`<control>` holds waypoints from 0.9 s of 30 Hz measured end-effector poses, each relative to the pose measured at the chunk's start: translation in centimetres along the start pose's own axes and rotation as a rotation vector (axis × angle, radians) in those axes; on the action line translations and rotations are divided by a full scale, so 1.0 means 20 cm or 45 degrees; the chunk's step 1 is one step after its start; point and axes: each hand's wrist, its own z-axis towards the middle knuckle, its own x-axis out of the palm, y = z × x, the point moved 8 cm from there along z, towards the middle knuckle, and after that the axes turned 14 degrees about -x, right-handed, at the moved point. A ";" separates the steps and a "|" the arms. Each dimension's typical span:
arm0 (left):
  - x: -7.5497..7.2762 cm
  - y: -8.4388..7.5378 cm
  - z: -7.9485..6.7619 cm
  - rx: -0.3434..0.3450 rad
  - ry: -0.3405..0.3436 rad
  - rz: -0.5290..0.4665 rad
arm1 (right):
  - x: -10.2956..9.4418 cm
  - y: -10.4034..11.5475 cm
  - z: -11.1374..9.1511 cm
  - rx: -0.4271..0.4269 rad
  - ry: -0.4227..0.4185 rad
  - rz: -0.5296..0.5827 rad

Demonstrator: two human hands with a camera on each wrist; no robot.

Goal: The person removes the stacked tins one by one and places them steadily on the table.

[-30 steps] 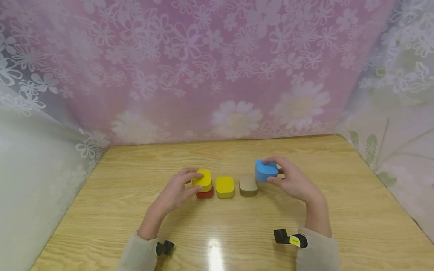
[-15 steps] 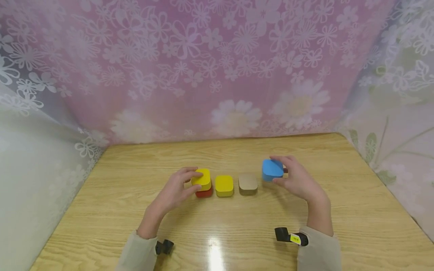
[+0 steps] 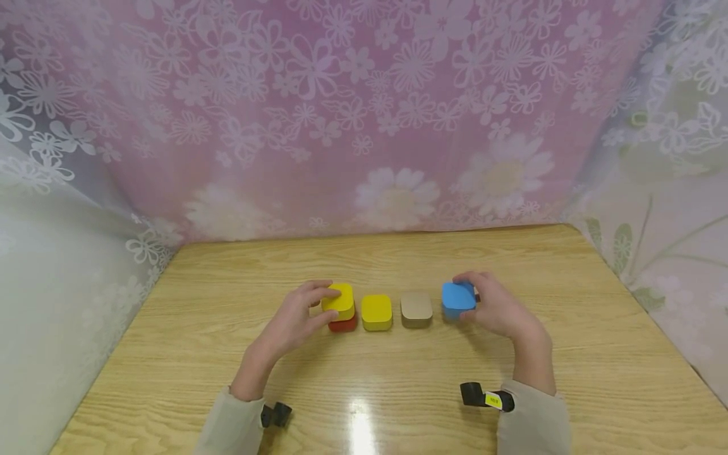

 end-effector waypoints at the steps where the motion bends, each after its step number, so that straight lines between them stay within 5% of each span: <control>1: 0.00 0.00 0.00 -0.001 0.000 0.001 | 0.00 0.00 0.00 -0.003 0.005 0.005; 19: -0.01 0.00 0.00 -0.018 0.001 0.003 | 0.08 -0.06 0.02 0.017 0.061 0.135; 27: 0.00 0.00 0.00 -0.019 0.019 0.003 | 0.09 -0.08 0.03 -0.019 0.061 0.089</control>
